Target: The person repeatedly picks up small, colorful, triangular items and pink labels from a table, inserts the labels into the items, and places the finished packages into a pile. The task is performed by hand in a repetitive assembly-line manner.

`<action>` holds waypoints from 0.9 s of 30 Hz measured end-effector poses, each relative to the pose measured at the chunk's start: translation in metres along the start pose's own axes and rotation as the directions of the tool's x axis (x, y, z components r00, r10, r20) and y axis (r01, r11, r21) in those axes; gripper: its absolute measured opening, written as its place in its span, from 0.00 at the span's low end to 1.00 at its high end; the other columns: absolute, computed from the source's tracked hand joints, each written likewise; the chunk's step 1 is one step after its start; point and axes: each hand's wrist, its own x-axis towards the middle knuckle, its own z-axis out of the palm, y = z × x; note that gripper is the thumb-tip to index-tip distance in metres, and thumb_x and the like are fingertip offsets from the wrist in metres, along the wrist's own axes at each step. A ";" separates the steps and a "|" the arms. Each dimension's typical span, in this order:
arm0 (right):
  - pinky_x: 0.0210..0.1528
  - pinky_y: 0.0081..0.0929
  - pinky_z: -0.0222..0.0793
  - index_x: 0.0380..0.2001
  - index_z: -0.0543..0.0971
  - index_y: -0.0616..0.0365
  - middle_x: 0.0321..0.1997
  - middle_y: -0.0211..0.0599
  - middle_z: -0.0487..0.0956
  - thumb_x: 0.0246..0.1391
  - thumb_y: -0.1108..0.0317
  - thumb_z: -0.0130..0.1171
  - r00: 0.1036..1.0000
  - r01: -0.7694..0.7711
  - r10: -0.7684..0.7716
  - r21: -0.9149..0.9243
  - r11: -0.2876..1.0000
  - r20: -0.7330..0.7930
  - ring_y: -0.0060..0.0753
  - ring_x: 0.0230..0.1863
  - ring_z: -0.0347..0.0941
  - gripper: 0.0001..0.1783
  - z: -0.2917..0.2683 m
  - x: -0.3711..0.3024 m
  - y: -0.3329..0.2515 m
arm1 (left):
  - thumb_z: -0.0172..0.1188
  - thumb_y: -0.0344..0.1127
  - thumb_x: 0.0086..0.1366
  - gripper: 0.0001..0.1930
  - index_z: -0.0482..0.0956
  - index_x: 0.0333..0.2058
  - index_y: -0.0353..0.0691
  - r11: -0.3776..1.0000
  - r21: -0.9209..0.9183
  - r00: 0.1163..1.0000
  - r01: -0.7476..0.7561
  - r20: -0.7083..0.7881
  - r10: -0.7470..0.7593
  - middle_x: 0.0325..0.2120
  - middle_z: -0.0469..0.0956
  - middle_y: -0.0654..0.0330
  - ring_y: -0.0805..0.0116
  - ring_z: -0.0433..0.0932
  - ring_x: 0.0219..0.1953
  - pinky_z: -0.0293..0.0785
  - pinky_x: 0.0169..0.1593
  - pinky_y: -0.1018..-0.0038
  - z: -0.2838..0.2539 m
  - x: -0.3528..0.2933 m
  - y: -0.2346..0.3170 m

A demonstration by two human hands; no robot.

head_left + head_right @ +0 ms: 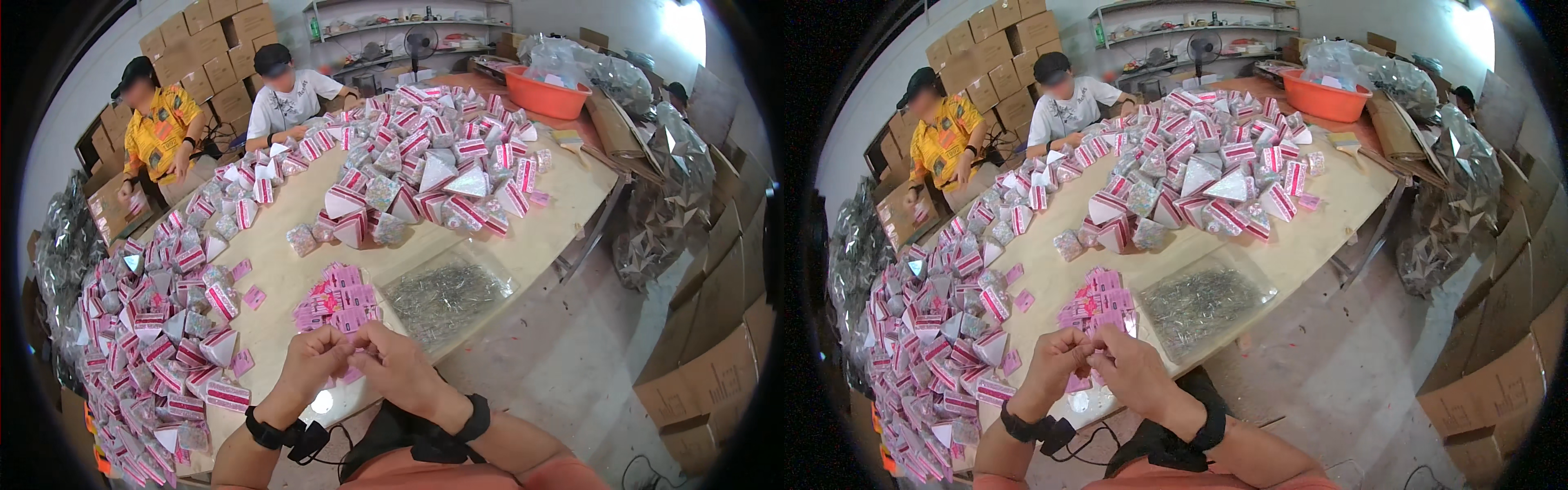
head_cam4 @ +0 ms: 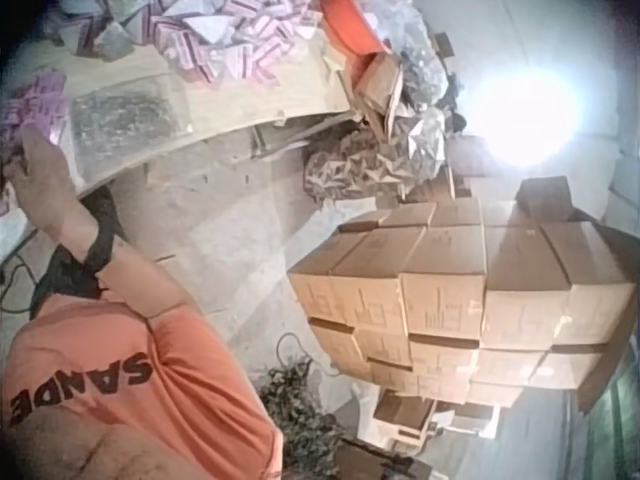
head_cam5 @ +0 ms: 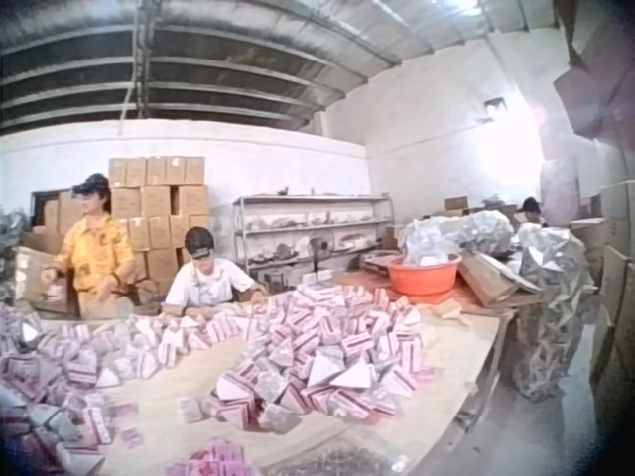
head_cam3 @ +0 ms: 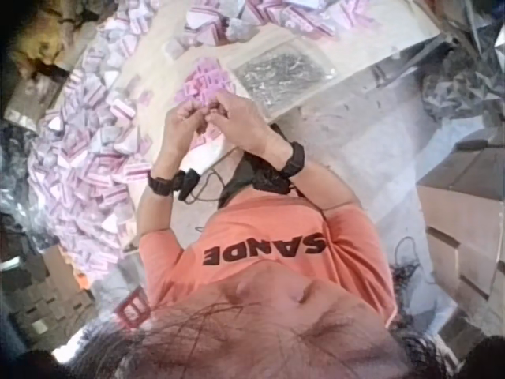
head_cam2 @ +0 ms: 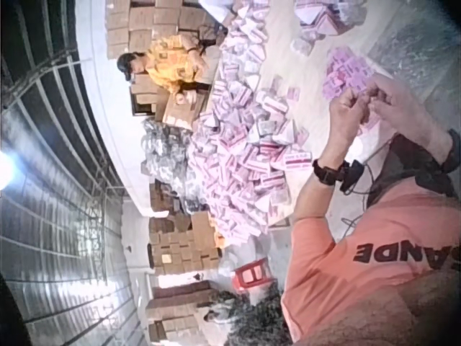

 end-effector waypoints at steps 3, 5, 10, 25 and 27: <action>0.33 0.39 0.68 0.35 0.71 0.60 0.30 0.47 0.76 0.52 0.70 0.55 0.990 0.121 -0.131 -0.172 0.978 -0.052 0.51 0.32 0.73 0.08 -0.005 -0.004 0.007 | 0.57 0.32 0.62 0.08 0.73 0.26 0.36 0.996 -0.076 0.999 0.038 0.037 -0.036 0.18 0.71 0.67 0.82 0.66 0.18 0.62 0.22 0.84 0.006 0.006 -0.001; 0.33 0.37 0.69 0.37 0.73 0.59 0.32 0.46 0.76 0.51 0.70 0.56 0.985 0.138 -0.162 -0.313 0.940 -0.051 0.49 0.33 0.74 0.09 -0.008 -0.006 0.016 | 0.56 0.32 0.63 0.08 0.72 0.26 0.37 0.995 -0.082 0.997 0.057 0.061 -0.052 0.18 0.71 0.68 0.82 0.65 0.18 0.61 0.22 0.84 0.010 0.011 -0.001; 0.33 0.35 0.70 0.37 0.74 0.59 0.30 0.45 0.77 0.51 0.71 0.56 0.967 0.160 -0.224 -0.385 0.909 -0.125 0.46 0.31 0.75 0.09 -0.027 -0.010 0.038 | 0.52 0.32 0.63 0.08 0.72 0.26 0.36 0.991 0.133 0.982 0.028 0.179 -0.052 0.17 0.69 0.65 0.79 0.66 0.19 0.63 0.24 0.80 0.025 0.032 0.014; 0.34 0.39 0.69 0.33 0.76 0.61 0.30 0.51 0.77 0.50 0.71 0.52 0.980 -0.131 0.099 -0.180 0.975 -0.174 0.53 0.33 0.74 0.08 -0.077 -0.021 0.067 | 0.64 0.52 0.49 0.34 0.66 0.48 0.35 0.092 0.943 0.925 -0.318 0.288 0.247 0.46 0.70 0.49 0.46 0.69 0.49 0.68 0.51 0.54 0.164 0.275 0.012; 0.34 0.44 0.69 0.33 0.75 0.60 0.30 0.51 0.77 0.50 0.71 0.52 0.982 -0.126 0.088 -0.233 0.964 -0.167 0.55 0.34 0.74 0.07 -0.079 -0.020 0.069 | 0.64 0.52 0.48 0.35 0.65 0.49 0.36 0.050 0.966 0.934 -0.255 0.233 0.269 0.47 0.68 0.50 0.45 0.68 0.50 0.68 0.51 0.52 0.175 0.283 0.005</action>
